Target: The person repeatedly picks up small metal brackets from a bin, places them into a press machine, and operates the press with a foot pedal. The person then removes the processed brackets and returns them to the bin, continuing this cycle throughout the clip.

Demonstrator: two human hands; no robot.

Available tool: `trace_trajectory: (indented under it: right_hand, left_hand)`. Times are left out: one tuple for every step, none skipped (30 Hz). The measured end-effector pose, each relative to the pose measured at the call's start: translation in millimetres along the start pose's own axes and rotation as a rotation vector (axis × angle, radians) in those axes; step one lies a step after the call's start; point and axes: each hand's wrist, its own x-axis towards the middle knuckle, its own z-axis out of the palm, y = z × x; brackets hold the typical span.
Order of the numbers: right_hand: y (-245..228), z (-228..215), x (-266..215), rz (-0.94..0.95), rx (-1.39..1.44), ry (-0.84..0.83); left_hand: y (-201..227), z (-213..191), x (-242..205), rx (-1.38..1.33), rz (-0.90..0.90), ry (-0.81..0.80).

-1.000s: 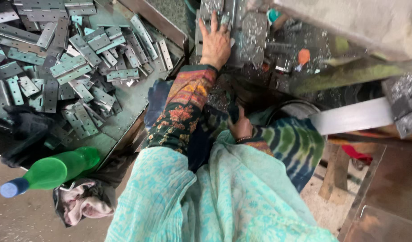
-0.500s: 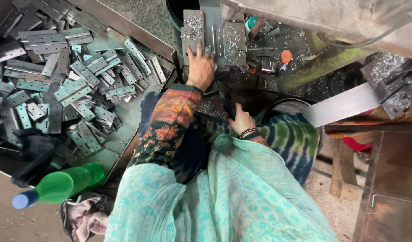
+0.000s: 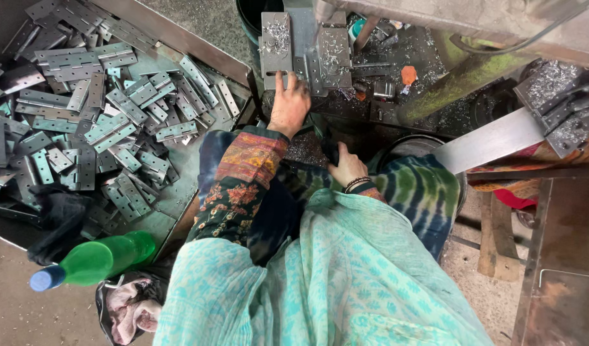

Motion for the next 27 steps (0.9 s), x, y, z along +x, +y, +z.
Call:
trace_trajectory:
  right_hand:
    - [1,1,1,0.002,-0.002,-0.018]
    - [3,1,2,0.004,-0.003,-0.036]
    - [4,-1,4,0.007,-0.004,-0.054]
    - [5,-4,8,-0.077,0.014,0.013]
    - [8,-8,10,-0.159,0.032,0.076]
    - [9,-12,14,-0.24,0.05,0.139]
    - [9,-16,19,-0.298,0.07,0.226]
    - [9,-20,26,-0.356,0.091,0.313]
    - [9,-25,33,-0.414,0.111,0.399]
    - [7,-27,40,-0.382,0.245,0.392]
    - [4,-30,50,-0.35,0.378,0.383]
    - [1,-33,60,-0.317,0.51,0.373]
    - [-4,-36,72,-0.309,0.719,0.355]
    - [-8,-37,82,-0.297,0.928,0.333]
    - [-11,-38,90,-0.281,1.136,0.309]
    - [-13,-40,95,-0.313,1.216,0.336]
    - [-14,-42,100,-0.344,1.295,0.364]
    - [-15,-43,102,-0.374,1.374,0.392]
    - [-17,-44,103,-0.35,1.164,0.514]
    - [-21,-43,104,-0.323,0.95,0.626]
    - [-27,-44,105,-0.296,0.733,0.733]
    - [-33,-45,105,-0.392,0.555,0.737]
    - [-40,-44,104,-0.484,0.376,0.734]
    - [-46,-43,102,-0.573,0.197,0.725]
    - [-54,-43,102,-0.593,0.197,0.665]
    - [-62,-42,102,-0.614,0.196,0.605]
    - [-67,-41,98,-0.631,0.195,0.539]
  left_hand:
    - [-2,-6,-1,-0.019,-0.005,0.038]
    - [-5,-13,-1,-0.039,-0.01,0.076]
    - [-8,-20,-2,-0.127,-0.036,0.151]
    - [-13,-26,-2,-0.215,-0.061,0.226]
    - [-17,-31,-4,-0.306,-0.087,0.297]
    - [-22,-35,-4,-0.387,-0.128,0.296]
    - [-27,-37,-3,-0.468,-0.169,0.296]
    - [-29,-38,-3,-0.548,-0.211,0.295]
    - [-30,-37,-3,-0.652,-0.242,0.302]
    - [-31,-34,-1,-0.756,-0.274,0.308]
    - [-30,-31,3,-0.858,-0.306,0.315]
    - [-29,-27,8,-0.983,-0.335,0.294]
    - [-27,-23,12,-1.108,-0.364,0.273]
    - [-25,-19,17,-1.232,-0.392,0.25]
    - [-24,-15,22,-1.466,-0.405,0.228]
    - [-24,-12,28,-1.701,-0.417,0.203]
    - [-25,-10,31,-1.937,-0.426,0.174]
    - [-30,-9,33,-1.648,-0.437,0.217]
    - [-38,-9,34,-1.358,-0.439,0.249]
    - [-45,-9,34,-1.068,-0.434,0.275]
    - [-50,-10,35,-0.811,-0.436,0.249]
    - [-53,-11,35,-0.555,-0.434,0.221]
    - [-54,-13,35,-0.298,-0.428,0.19]
    - [-52,-14,32,-0.325,-0.407,0.134]
    - [-49,-16,33,-0.346,-0.384,0.083]
    - [-46,-17,36,-0.368,-0.362,0.032]
    - [-41,-17,35,-0.371,-0.315,-0.047]
